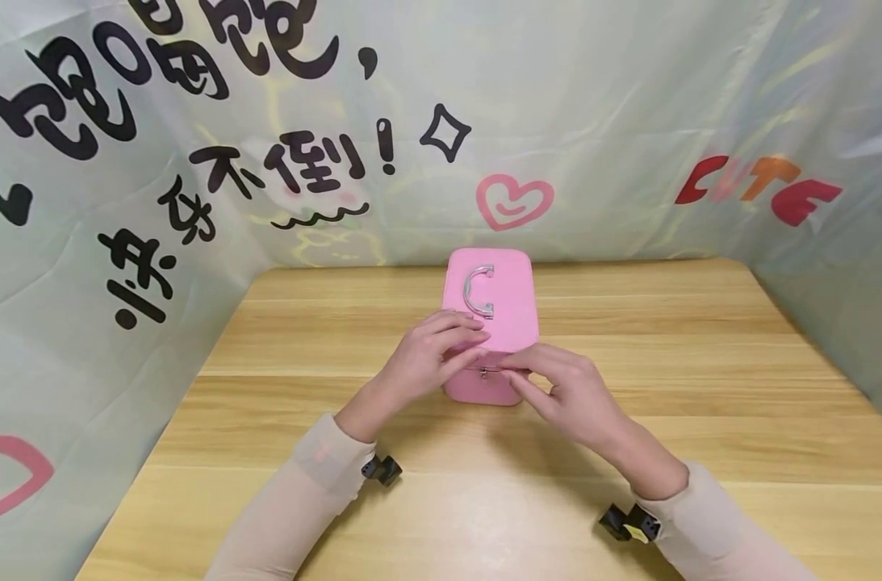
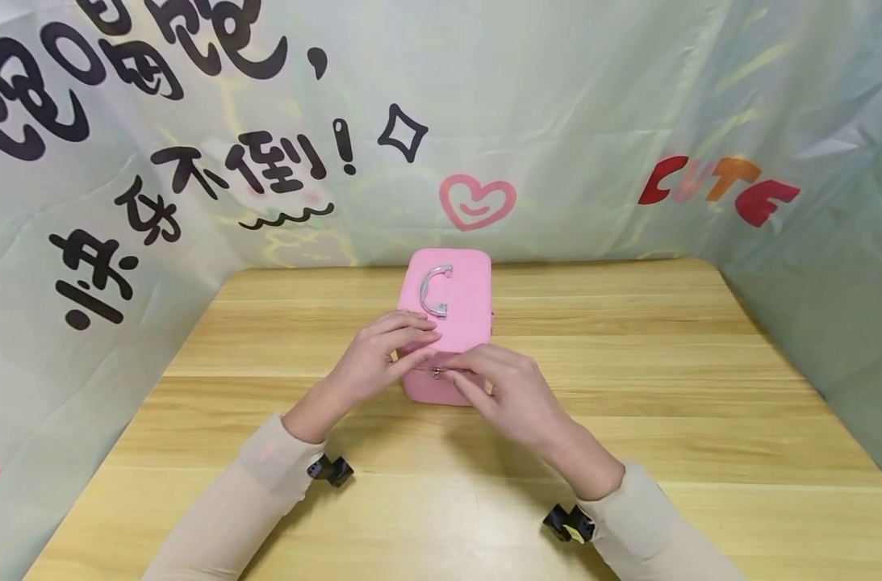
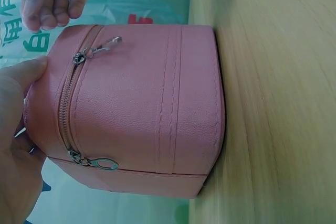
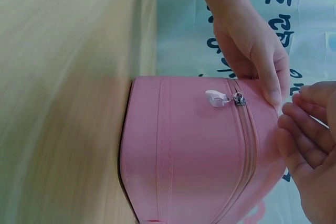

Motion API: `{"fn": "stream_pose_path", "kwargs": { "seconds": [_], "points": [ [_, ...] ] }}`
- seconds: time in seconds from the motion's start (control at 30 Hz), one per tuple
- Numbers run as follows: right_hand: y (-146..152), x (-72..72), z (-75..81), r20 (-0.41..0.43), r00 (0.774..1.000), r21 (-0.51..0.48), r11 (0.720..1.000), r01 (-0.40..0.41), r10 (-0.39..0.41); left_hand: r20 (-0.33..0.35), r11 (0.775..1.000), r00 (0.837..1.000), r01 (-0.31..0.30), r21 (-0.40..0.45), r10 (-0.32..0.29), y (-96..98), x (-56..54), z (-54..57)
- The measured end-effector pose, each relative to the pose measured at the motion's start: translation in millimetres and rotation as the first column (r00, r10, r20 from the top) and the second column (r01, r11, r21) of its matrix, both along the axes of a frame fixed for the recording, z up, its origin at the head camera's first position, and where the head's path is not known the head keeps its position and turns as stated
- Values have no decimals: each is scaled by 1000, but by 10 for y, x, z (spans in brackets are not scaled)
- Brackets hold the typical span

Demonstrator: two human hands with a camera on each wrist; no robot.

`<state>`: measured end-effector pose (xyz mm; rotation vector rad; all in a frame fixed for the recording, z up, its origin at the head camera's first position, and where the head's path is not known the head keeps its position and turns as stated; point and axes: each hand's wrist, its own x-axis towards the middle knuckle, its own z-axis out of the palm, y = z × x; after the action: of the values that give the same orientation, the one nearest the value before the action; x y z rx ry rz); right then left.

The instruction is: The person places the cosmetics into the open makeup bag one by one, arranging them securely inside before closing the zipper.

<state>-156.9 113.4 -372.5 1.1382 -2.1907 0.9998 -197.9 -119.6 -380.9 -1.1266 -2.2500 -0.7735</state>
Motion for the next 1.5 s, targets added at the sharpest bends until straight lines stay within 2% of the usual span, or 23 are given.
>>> {"fn": "stream_pose_path", "kwargs": {
  "seconds": [0.2,0.33,0.53,0.67,0.77,0.9,1.03,1.5],
  "points": [
    [66,-48,-11,-105,992,-69,996,63,-70,-27,1000,1000,11,-17,-12,-8,-22,-10],
    [98,-95,-27,-164,978,-65,991,121,-130,-19,999,999,37,-37,-38,-39,-39,-1],
    [119,-196,-75,-211,972,41,993,112,-101,11,996,998,67,-53,-67,-109,-58,42],
    [99,-240,-114,-254,964,59,994,95,-77,30,995,997,76,-58,-75,-188,-68,45],
    [101,-247,-131,-239,968,58,994,94,-78,50,996,996,73,-55,-70,-259,-113,49],
    [132,-241,-134,-195,977,59,993,100,-86,110,995,993,55,-83,-46,-337,-185,69],
    [170,-254,-130,-181,980,73,992,99,-85,147,990,988,64,-125,-45,-373,-204,74],
    [407,-383,-149,-152,983,35,993,113,-106,21,978,994,106,-182,-104,-220,-106,145]
  ]
}}
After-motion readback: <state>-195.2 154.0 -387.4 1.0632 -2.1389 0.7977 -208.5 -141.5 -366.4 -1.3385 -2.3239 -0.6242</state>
